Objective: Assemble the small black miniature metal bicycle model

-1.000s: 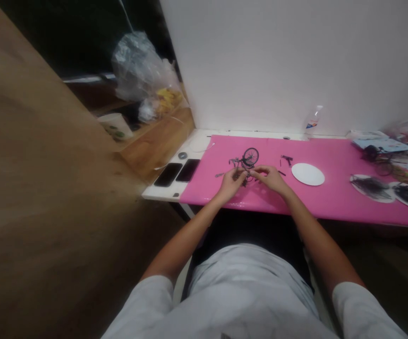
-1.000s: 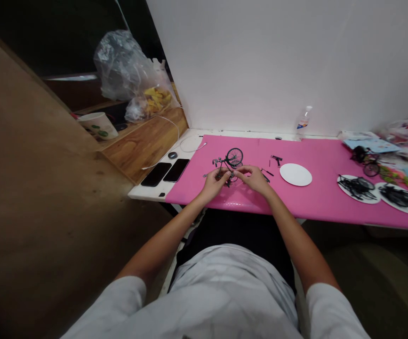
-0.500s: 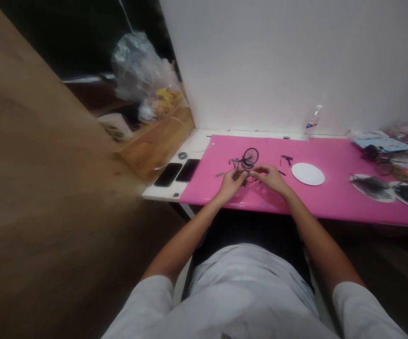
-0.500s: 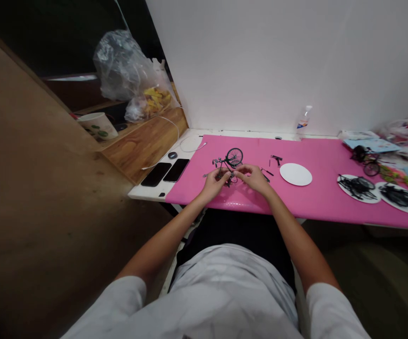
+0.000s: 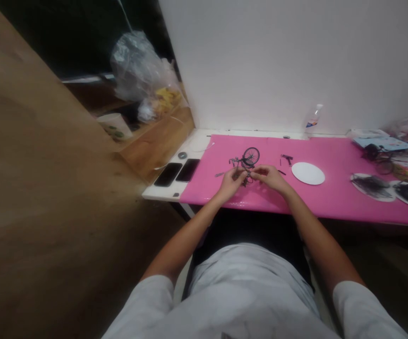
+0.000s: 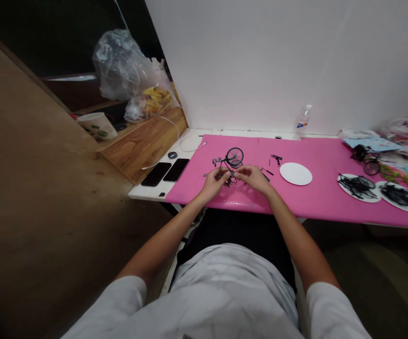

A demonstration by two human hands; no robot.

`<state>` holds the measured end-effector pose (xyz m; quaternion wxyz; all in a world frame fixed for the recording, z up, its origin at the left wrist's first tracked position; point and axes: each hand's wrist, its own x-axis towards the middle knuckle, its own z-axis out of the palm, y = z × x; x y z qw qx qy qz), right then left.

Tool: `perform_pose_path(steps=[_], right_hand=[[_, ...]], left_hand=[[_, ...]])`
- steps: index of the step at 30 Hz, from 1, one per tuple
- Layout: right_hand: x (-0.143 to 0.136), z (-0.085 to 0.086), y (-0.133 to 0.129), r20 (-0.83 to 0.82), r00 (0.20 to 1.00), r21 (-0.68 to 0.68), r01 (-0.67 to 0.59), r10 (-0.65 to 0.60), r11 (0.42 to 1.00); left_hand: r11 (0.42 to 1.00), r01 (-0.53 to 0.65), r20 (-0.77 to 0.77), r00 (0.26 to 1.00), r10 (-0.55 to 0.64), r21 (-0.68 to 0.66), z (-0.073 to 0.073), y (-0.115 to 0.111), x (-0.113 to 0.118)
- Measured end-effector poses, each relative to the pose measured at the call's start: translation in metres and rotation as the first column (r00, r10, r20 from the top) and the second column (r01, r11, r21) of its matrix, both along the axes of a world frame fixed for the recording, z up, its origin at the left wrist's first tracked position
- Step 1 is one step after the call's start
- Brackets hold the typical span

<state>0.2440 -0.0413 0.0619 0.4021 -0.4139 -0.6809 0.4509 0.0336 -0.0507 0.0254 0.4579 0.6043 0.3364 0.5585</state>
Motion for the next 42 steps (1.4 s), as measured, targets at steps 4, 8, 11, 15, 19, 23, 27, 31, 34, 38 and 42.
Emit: perform_pose_path(steps=[4, 8, 11, 15, 19, 23, 27, 31, 34, 38, 42], right_hand=[[0.000, 0.000, -0.001, 0.005, 1.000, -0.022, -0.008, 0.008, 1.000], [-0.001, 0.001, 0.000, 0.019, 1.000, 0.021, 0.009, -0.009, 1.000], [-0.003, 0.002, 0.000, 0.015, 1.000, 0.078, 0.021, -0.022, 0.997], [-0.005, 0.002, -0.001, 0.019, 0.999, 0.120, 0.025, -0.027, 0.992], [-0.006, 0.001, -0.001, 0.020, 0.999, 0.131, 0.037, -0.040, 0.991], [-0.009, -0.001, -0.001, 0.015, 0.998, 0.139, 0.063, -0.066, 0.988], [-0.010, -0.001, -0.002, 0.009, 0.995, 0.141, 0.096, -0.098, 0.985], [-0.009, 0.000, -0.003, 0.015, 0.994, 0.137, 0.102, -0.105, 0.985], [-0.009, -0.001, -0.003, 0.005, 0.995, 0.137, 0.098, -0.100, 0.986], [-0.009, -0.002, -0.002, -0.015, 0.995, 0.149, 0.104, -0.103, 0.983], [-0.009, -0.004, -0.001, -0.005, 0.993, 0.169, 0.118, -0.119, 0.979]], left_hand=[[1.000, 0.011, 0.008, 1.000, -0.011, -0.002, 0.000, 0.000, 0.000], [1.000, 0.008, 0.022, 1.000, -0.007, -0.006, 0.001, 0.000, 0.001], [1.000, 0.006, 0.025, 1.000, -0.006, -0.027, 0.002, 0.001, 0.001], [0.999, 0.010, 0.016, 1.000, -0.010, -0.030, 0.003, 0.001, 0.001], [1.000, 0.015, 0.009, 1.000, -0.015, -0.018, 0.003, 0.001, 0.000], [1.000, 0.012, 0.010, 1.000, -0.012, -0.013, 0.004, 0.001, -0.001], [1.000, 0.017, 0.001, 1.000, -0.017, -0.022, 0.004, 0.002, -0.001], [0.999, 0.033, -0.012, 0.999, -0.033, -0.009, 0.002, 0.005, -0.003], [0.999, 0.047, -0.023, 0.999, -0.046, 0.002, 0.000, 0.007, -0.005], [0.997, 0.067, -0.019, 0.998, -0.067, -0.028, 0.000, 0.008, -0.006], [0.994, 0.104, -0.015, 0.994, -0.105, -0.028, 0.001, 0.009, -0.006]])
